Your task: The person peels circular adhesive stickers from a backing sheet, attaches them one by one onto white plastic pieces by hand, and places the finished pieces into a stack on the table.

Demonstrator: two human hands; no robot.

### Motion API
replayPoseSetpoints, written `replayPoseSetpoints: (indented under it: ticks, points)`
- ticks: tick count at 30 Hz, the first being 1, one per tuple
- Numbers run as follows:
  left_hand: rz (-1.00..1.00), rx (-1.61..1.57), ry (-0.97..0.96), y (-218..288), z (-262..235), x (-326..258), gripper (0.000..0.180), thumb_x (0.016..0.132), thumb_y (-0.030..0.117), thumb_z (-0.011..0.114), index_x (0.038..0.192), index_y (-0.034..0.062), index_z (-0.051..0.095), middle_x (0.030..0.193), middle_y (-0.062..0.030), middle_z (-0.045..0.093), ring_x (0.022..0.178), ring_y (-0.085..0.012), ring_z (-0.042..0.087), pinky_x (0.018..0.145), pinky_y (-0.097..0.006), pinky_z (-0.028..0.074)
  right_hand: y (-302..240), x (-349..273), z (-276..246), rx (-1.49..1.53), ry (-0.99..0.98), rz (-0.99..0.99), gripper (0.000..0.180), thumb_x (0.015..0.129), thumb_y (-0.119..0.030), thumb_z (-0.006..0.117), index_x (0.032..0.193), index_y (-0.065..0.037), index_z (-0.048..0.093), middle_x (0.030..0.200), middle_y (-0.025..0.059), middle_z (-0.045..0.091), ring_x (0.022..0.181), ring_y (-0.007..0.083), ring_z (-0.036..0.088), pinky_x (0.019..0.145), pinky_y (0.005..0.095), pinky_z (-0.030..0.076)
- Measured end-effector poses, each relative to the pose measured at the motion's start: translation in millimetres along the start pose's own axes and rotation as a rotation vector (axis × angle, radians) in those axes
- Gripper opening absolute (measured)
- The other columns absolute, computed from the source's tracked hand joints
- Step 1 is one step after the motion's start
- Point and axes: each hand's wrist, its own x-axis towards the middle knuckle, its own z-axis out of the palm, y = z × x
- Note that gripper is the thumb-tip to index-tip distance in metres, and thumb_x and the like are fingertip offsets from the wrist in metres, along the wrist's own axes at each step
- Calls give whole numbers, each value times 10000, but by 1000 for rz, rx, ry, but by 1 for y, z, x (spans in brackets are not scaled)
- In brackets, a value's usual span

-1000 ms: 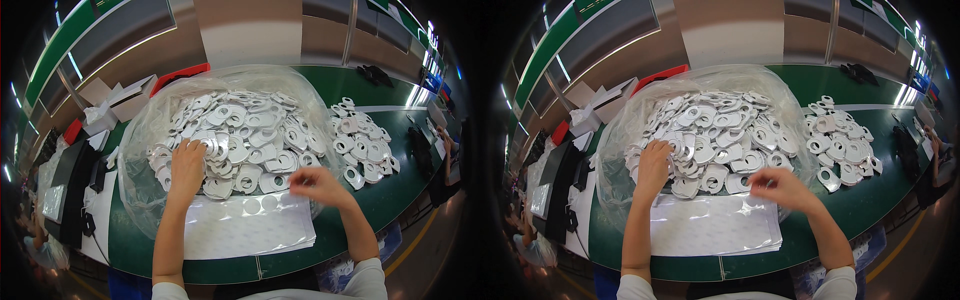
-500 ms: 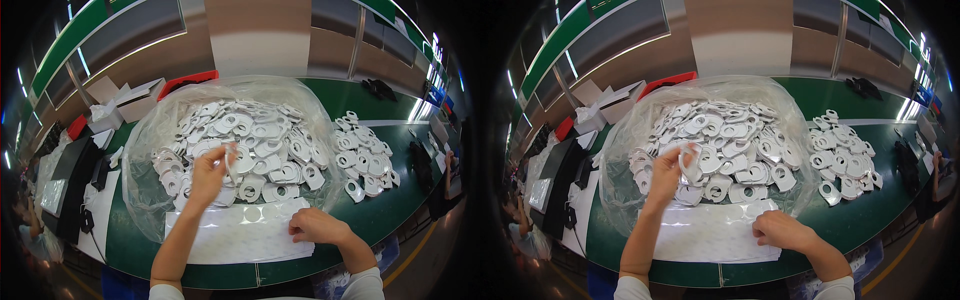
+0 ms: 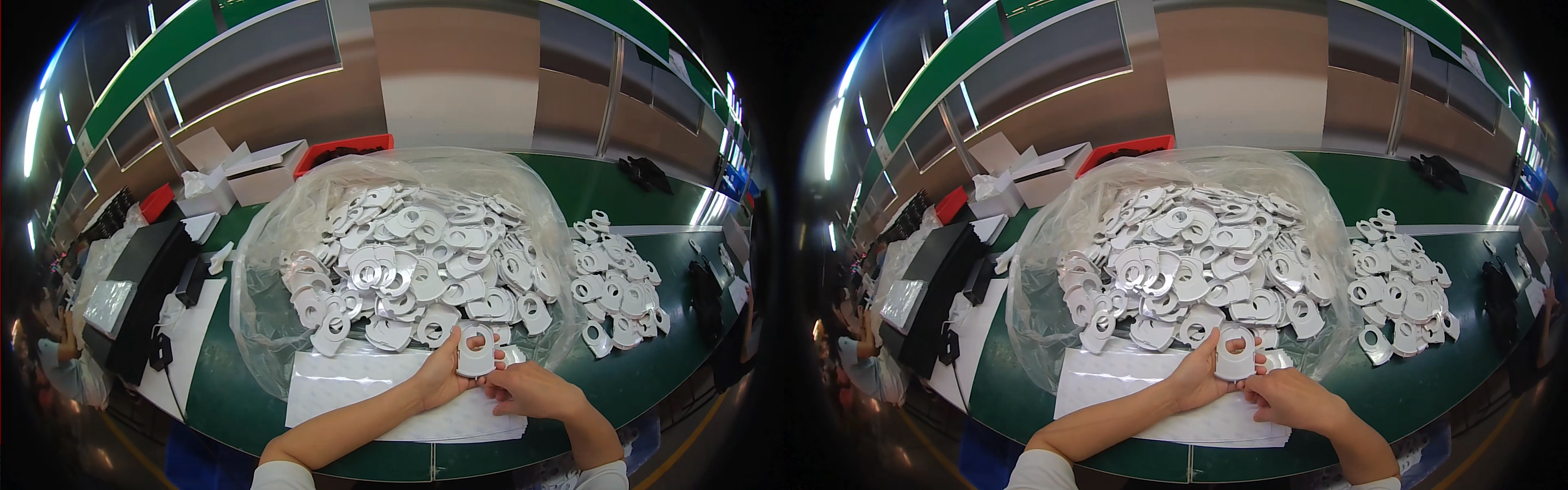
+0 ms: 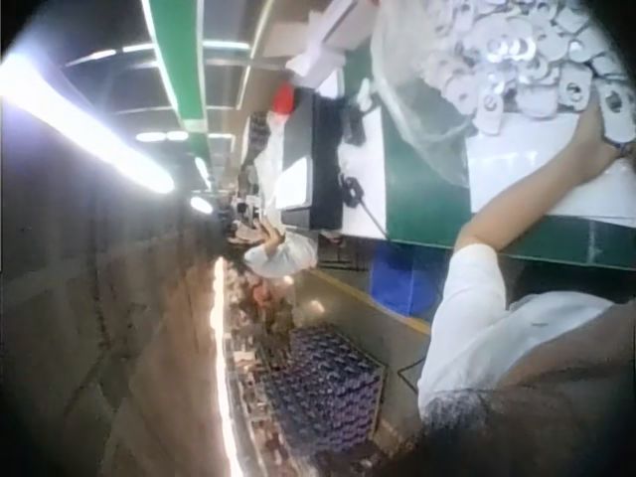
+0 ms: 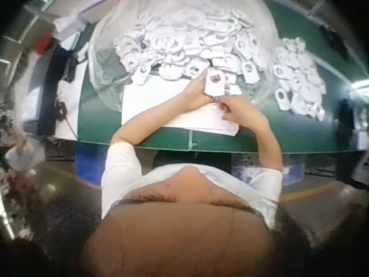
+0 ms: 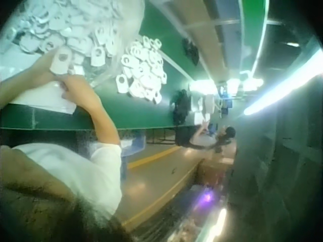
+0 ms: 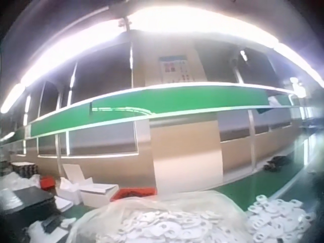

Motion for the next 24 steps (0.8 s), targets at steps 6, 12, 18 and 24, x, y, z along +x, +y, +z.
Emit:
replayPoseSetpoints:
  ticks: [6,12,18,24]
  points:
    - [4,-13,10,-1,-1,1,654,969,546,102,1322,104,430,1202,-127,549,1089,-216,531,791,-313,446,1,-2,-7,-59,-116,84,128,711,-163,726,789,-73,682,779,63,639,760,230,621,688,334,479]
    - [43,20,17,0,0,-3,655,973,534,116,1331,73,415,1213,-144,529,1101,-244,506,846,-359,437,4,-9,-30,229,-10,-349,111,699,-115,754,779,-67,693,796,44,584,750,192,579,710,290,455]
    - [47,95,18,-3,-2,-2,654,972,538,104,1304,85,439,1160,-145,569,1062,-241,555,781,-323,457,16,7,-17,1130,667,-319,52,803,-22,667,801,0,620,861,67,549,754,118,528,668,230,435]
    - [66,125,-6,-5,1,0,643,974,534,104,1210,64,473,1135,-138,570,1030,-243,562,772,-340,460,34,36,18,1181,582,91,146,870,-140,644,921,-11,598,887,23,572,653,61,505,573,220,444]
